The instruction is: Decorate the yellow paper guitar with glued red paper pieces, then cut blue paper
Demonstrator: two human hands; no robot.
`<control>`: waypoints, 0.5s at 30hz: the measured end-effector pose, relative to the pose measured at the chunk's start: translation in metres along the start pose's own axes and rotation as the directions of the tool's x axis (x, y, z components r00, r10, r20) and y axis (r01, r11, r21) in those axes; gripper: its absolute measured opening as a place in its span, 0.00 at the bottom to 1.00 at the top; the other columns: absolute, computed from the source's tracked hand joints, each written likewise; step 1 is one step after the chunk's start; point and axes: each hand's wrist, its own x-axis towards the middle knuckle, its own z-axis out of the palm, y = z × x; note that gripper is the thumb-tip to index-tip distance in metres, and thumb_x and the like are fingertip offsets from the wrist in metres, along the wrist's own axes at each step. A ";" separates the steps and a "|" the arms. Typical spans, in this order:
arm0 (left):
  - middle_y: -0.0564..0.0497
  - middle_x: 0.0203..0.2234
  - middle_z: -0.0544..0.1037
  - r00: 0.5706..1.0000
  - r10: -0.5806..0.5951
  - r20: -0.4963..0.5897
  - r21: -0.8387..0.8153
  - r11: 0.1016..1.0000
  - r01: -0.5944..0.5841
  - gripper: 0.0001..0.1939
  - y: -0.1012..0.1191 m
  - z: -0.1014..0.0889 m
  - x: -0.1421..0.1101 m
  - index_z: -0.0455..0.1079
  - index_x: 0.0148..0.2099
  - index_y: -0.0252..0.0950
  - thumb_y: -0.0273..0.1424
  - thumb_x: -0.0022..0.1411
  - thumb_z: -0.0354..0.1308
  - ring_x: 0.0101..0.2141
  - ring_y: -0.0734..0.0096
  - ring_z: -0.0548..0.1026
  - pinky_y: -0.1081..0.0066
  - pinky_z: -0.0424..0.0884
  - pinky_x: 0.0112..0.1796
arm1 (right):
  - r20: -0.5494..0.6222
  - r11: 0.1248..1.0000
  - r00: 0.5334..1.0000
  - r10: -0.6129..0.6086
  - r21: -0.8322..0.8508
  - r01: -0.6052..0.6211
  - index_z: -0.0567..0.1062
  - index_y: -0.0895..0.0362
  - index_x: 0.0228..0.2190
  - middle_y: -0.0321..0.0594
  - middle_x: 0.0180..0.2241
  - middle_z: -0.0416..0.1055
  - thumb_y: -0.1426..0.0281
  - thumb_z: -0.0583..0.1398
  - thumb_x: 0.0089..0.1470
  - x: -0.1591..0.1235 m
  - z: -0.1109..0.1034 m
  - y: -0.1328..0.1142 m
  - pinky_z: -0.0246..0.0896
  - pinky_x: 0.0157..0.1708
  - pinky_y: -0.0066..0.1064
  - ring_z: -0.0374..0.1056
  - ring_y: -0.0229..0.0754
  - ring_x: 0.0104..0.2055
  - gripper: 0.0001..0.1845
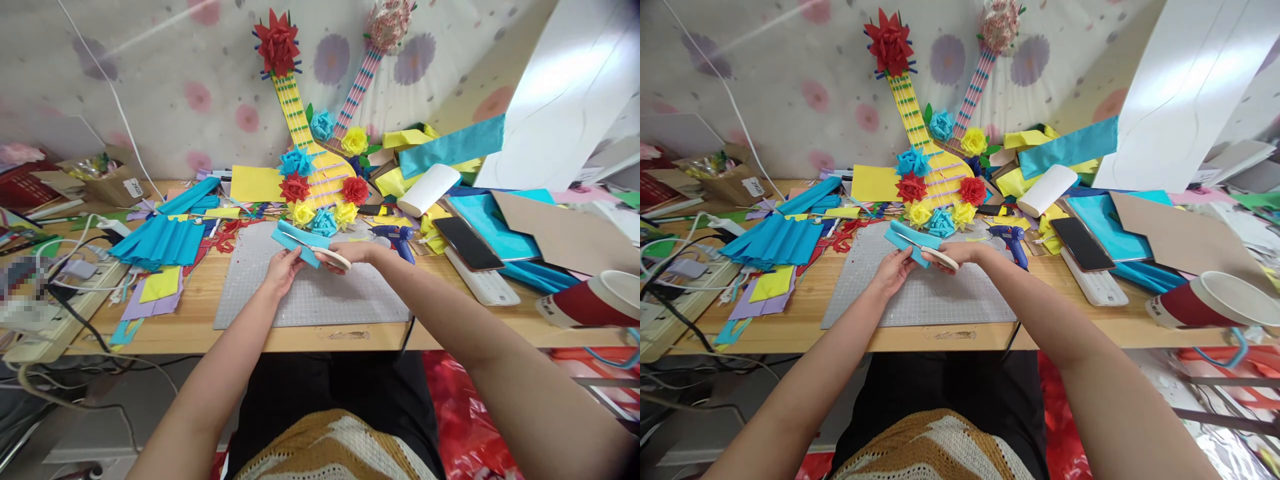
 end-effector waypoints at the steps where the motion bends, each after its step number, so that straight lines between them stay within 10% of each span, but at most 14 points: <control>1: 0.50 0.25 0.78 1.000 0.000 -0.002 -0.004 1.000 0.000 0.02 0.000 0.000 0.000 0.71 0.30 0.31 0.23 0.54 0.58 0.27 0.77 0.74 0.73 0.70 0.39 | 0.000 1.000 1.000 -0.002 0.006 0.002 0.63 0.57 0.18 0.34 0.17 0.61 0.42 0.51 0.47 0.000 0.000 0.000 0.53 0.23 0.28 0.58 0.34 0.20 0.30; 15: 0.50 0.25 0.78 1.000 -0.015 -0.012 -0.030 0.999 0.014 0.01 0.003 0.002 -0.001 0.70 0.30 0.30 0.22 0.54 0.58 0.27 0.78 0.75 0.75 0.70 0.36 | -0.042 0.999 0.998 -0.043 -0.015 0.042 0.62 0.58 0.17 0.33 0.15 0.60 0.43 0.49 0.48 0.003 0.004 0.003 0.52 0.22 0.27 0.56 0.32 0.18 0.30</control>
